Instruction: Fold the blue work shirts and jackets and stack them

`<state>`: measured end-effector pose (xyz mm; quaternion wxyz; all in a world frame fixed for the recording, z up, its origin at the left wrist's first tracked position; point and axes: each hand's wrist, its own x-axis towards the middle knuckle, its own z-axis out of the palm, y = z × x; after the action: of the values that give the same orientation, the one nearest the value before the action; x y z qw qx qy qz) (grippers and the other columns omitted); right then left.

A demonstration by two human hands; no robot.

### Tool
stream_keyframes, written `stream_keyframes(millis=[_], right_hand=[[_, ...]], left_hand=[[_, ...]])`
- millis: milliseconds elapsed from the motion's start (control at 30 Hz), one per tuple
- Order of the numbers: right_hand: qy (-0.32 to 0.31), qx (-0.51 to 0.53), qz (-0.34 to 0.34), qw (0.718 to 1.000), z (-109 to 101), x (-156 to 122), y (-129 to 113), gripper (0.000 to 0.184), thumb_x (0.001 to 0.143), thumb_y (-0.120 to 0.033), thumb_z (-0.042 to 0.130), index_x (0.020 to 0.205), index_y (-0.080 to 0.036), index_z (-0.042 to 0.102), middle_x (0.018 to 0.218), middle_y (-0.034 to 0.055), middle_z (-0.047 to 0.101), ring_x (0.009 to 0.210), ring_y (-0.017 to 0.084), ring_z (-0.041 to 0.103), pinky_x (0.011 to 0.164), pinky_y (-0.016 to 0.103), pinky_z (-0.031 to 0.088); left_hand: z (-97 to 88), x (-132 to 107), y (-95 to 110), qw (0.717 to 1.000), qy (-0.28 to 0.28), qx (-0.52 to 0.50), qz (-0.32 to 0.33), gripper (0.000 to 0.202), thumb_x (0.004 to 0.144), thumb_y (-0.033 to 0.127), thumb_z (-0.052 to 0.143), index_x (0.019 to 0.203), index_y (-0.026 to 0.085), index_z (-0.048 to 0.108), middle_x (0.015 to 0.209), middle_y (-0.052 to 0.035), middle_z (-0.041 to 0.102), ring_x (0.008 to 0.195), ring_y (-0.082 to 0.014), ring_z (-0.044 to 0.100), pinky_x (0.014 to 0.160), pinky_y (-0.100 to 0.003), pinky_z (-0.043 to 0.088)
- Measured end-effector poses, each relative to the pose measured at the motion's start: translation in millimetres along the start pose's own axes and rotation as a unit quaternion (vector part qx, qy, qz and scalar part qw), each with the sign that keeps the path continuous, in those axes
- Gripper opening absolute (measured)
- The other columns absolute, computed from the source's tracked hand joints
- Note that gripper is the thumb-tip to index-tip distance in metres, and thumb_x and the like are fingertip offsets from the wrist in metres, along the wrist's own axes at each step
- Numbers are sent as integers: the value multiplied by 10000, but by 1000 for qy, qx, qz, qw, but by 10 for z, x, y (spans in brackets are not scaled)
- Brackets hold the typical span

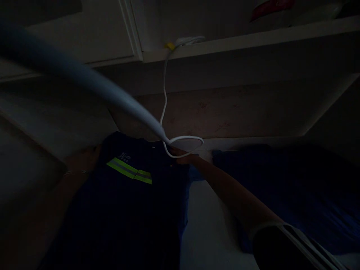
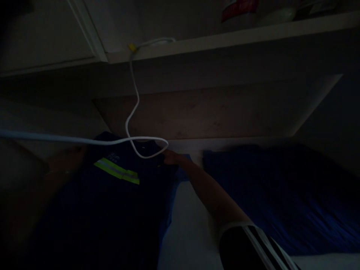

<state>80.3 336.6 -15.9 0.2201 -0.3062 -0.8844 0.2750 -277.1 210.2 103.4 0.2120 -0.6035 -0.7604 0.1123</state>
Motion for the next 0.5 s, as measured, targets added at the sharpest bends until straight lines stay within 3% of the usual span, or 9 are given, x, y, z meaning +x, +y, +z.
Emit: stream_keyframes(millis=[100, 233, 300, 400, 500], right_hand=[[0, -36, -8, 999, 61, 101, 156, 824, 737, -152, 724, 1485, -95, 384, 1514, 202, 411, 1373, 302, 414, 1157, 445, 309], [-14, -112, 58, 992, 89, 184, 296, 744, 826, -173, 645, 1497, -66, 343, 1465, 225, 461, 1321, 298, 473, 1101, 421, 381], [18, -152, 98, 983, 118, 180, 310, 617, 886, -189, 562, 1470, -88, 393, 1443, 214, 487, 1311, 311, 477, 1069, 439, 405], [100, -178, 119, 972, 258, 110, 174, 460, 960, -263, 452, 1401, -136, 486, 1419, 182, 521, 1294, 311, 490, 1049, 462, 409], [62, -158, 19, 985, 567, -16, -147, 527, 964, -451, 476, 1400, -155, 485, 1426, 157, 525, 1285, 294, 501, 1061, 458, 397]], left_hand=[[242, 296, 113, 999, 14, 43, 1, 484, 996, 122, 125, 1342, 23, 450, 1192, -179, 576, 979, -263, 606, 827, -452, 465], [544, 459, 293, 999, 25, 42, 16, 502, 993, 129, 92, 1331, 12, 445, 1198, -158, 571, 1042, -266, 550, 859, -439, 440], [652, 501, 379, 998, 38, 44, 40, 514, 988, 117, 79, 1374, 36, 409, 1246, -146, 559, 1120, -276, 503, 930, -471, 404], [777, 483, 575, 994, 66, 46, 73, 533, 973, 105, 106, 1444, 73, 353, 1410, -176, 465, 1257, -315, 412, 1049, -549, 293], [892, 349, 924, 993, 77, 8, 89, 538, 941, 145, 251, 1466, 101, 358, 1484, -201, 395, 1307, -358, 376, 1086, -571, 256]])
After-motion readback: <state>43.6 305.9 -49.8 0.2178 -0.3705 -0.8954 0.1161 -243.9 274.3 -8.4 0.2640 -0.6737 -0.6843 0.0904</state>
